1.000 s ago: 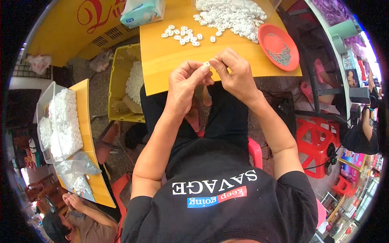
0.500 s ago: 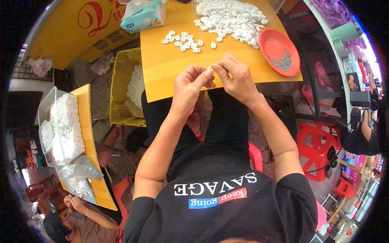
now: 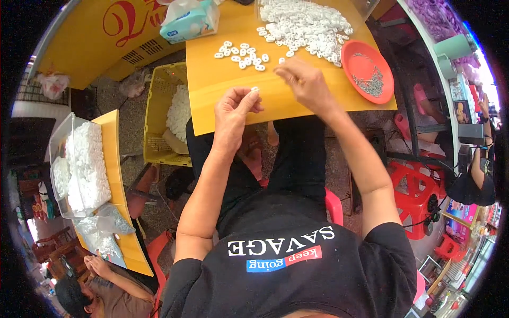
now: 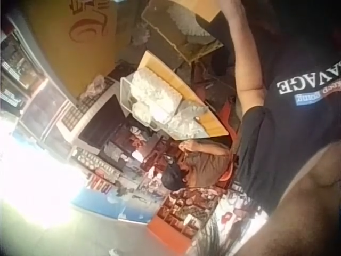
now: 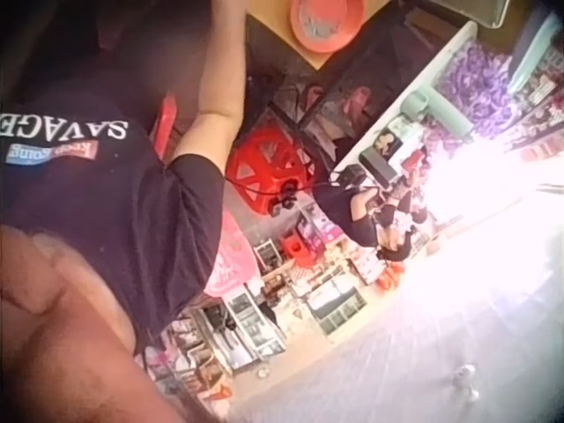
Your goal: Assembling small metal rings into white plastic components by hand.
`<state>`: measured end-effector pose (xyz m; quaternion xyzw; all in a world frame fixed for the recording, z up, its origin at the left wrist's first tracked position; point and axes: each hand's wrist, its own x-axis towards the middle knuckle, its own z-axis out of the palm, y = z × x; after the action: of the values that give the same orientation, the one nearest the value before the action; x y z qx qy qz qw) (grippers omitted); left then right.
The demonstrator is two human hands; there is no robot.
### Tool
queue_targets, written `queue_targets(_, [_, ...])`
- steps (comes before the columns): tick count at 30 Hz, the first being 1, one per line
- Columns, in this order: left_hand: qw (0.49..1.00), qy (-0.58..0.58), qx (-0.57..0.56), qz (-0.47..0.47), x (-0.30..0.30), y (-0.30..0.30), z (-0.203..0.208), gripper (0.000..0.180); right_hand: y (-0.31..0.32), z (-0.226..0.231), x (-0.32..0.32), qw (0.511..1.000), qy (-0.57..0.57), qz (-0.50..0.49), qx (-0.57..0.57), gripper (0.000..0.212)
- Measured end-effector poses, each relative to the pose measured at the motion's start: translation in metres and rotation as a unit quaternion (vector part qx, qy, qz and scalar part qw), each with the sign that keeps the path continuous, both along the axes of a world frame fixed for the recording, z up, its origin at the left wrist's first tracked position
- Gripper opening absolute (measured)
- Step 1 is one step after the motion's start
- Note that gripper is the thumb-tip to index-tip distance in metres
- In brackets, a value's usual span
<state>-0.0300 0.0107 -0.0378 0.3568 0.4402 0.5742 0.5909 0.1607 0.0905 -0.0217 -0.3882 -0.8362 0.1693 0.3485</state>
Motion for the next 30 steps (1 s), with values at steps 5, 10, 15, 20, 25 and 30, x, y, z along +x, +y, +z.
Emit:
queue_targets(5, [0.999, -0.034, -0.014, 0.014, -0.011, -0.004, -0.004, 0.014, 0.053, -0.001, 0.024, 0.967, -0.17, 0.032, 0.186, 0.016])
queue_targets(10, [0.999, -0.038, -0.023, 0.019, -0.013, -0.008, -0.004, 0.014, 0.068, -0.006, 0.025, 0.948, -0.237, 0.112, 0.18, 0.016])
queue_targets(15, [0.999, -0.027, -0.021, 0.032, -0.011, -0.011, 0.006, 0.015, 0.04, -0.01, 0.007, 0.995, -0.084, 0.044, 0.008, 0.017])
queue_targets(20, [0.997, -0.062, 0.004, 0.036, -0.003, -0.017, 0.027, 0.016, -0.017, 0.026, -0.01, 0.844, 0.285, 0.042, -0.452, 0.026])
queue_targets(25, [0.994, -0.109, 0.023, 0.02, 0.005, -0.023, 0.043, 0.015, -0.052, 0.042, -0.016, 0.758, 0.419, 0.069, -0.495, 0.029])
queue_targets(30, [0.993, -0.12, 0.024, 0.0, 0.009, -0.032, 0.05, 0.014, -0.064, 0.049, -0.015, 0.752, 0.441, 0.087, -0.482, 0.029])
